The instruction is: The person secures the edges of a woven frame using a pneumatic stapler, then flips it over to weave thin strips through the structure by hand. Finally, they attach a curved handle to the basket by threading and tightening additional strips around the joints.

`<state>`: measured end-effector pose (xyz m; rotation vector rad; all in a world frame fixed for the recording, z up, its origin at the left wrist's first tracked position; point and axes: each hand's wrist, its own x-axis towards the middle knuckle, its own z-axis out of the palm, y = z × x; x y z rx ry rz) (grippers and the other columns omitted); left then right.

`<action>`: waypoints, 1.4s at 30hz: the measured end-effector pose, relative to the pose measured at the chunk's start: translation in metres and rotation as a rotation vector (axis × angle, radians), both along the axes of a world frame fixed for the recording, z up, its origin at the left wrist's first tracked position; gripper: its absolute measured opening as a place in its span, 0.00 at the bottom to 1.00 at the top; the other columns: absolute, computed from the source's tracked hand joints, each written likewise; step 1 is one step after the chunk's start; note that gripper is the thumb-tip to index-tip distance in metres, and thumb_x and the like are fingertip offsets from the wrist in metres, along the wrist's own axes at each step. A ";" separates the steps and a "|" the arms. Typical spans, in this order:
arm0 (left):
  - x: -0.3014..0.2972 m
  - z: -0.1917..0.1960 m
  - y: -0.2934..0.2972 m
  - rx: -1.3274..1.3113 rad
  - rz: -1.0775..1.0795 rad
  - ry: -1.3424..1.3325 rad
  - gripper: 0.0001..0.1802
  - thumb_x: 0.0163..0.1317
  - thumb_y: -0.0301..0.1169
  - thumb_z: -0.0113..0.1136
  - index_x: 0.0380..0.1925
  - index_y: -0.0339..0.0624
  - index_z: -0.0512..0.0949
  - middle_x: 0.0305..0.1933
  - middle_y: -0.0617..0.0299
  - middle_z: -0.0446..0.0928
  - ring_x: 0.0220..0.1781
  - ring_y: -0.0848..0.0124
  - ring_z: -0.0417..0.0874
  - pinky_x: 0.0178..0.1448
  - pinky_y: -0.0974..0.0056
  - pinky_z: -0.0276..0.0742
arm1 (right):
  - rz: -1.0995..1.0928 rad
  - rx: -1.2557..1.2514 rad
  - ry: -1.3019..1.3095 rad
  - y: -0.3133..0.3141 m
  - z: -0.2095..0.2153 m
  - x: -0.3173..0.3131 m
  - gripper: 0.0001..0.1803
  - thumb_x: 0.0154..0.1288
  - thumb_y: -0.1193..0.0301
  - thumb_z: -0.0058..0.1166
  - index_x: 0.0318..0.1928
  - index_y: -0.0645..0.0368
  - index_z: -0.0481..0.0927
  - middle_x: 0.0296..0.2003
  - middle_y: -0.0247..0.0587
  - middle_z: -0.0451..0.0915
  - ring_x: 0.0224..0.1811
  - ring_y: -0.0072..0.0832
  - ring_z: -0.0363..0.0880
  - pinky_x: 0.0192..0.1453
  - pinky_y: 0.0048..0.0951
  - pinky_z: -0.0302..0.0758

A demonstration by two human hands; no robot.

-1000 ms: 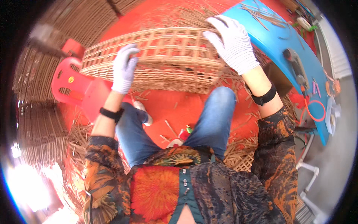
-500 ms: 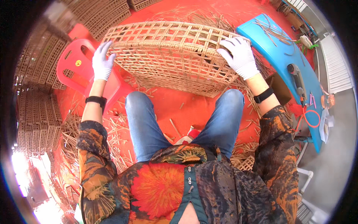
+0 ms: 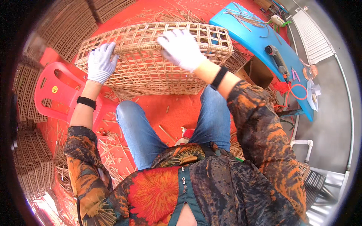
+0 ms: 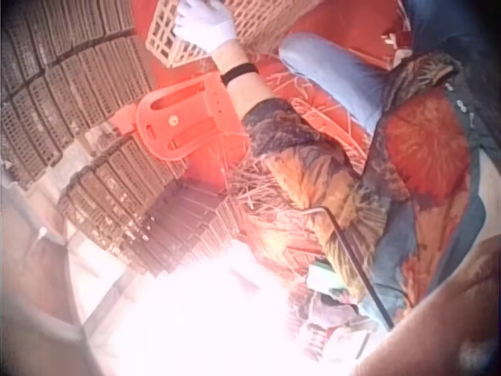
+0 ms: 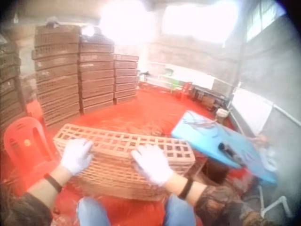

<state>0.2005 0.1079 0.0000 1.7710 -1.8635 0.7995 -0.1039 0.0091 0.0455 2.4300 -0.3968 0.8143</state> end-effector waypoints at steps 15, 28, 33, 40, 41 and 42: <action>-0.020 0.008 -0.023 0.127 0.044 -0.234 0.24 0.62 0.40 0.62 0.57 0.46 0.74 0.47 0.55 0.78 0.41 0.57 0.83 0.43 0.53 0.79 | -0.091 -0.187 0.233 -0.007 0.000 0.025 0.21 0.60 0.68 0.56 0.55 0.54 0.77 0.39 0.36 0.78 0.44 0.34 0.77 0.45 0.38 0.75; -0.029 0.012 -0.031 0.052 -0.074 -0.236 0.24 0.60 0.36 0.62 0.56 0.42 0.74 0.47 0.55 0.77 0.45 0.57 0.80 0.50 0.53 0.78 | -0.119 -0.136 0.223 -0.007 0.001 0.032 0.17 0.62 0.68 0.54 0.51 0.58 0.77 0.38 0.39 0.78 0.42 0.36 0.79 0.41 0.42 0.76; -0.044 0.021 -0.030 0.138 -0.031 -0.193 0.24 0.59 0.36 0.63 0.55 0.43 0.75 0.48 0.55 0.77 0.47 0.57 0.81 0.52 0.53 0.78 | -0.108 -0.066 0.195 -0.015 -0.002 0.038 0.12 0.61 0.70 0.55 0.44 0.58 0.79 0.36 0.41 0.78 0.38 0.38 0.80 0.37 0.42 0.78; -0.068 0.012 -0.025 0.039 -0.136 -0.059 0.26 0.59 0.40 0.65 0.57 0.44 0.76 0.55 0.55 0.77 0.59 0.57 0.77 0.60 0.53 0.73 | -0.206 -0.085 0.331 -0.011 -0.001 0.044 0.16 0.61 0.61 0.60 0.42 0.60 0.79 0.33 0.42 0.77 0.33 0.38 0.83 0.32 0.41 0.80; -0.068 0.010 -0.027 0.052 -0.118 -0.058 0.27 0.60 0.42 0.65 0.57 0.44 0.76 0.56 0.56 0.77 0.58 0.57 0.78 0.59 0.52 0.73 | -0.187 -0.043 0.310 -0.009 -0.001 0.045 0.16 0.62 0.61 0.59 0.42 0.60 0.79 0.33 0.42 0.77 0.33 0.37 0.83 0.31 0.40 0.80; -0.066 0.008 -0.028 0.099 -0.100 -0.044 0.27 0.60 0.42 0.65 0.57 0.44 0.76 0.56 0.56 0.77 0.58 0.57 0.78 0.59 0.52 0.73 | -0.172 0.003 0.291 -0.007 0.001 0.045 0.15 0.63 0.61 0.57 0.42 0.59 0.79 0.32 0.42 0.78 0.33 0.36 0.83 0.30 0.39 0.79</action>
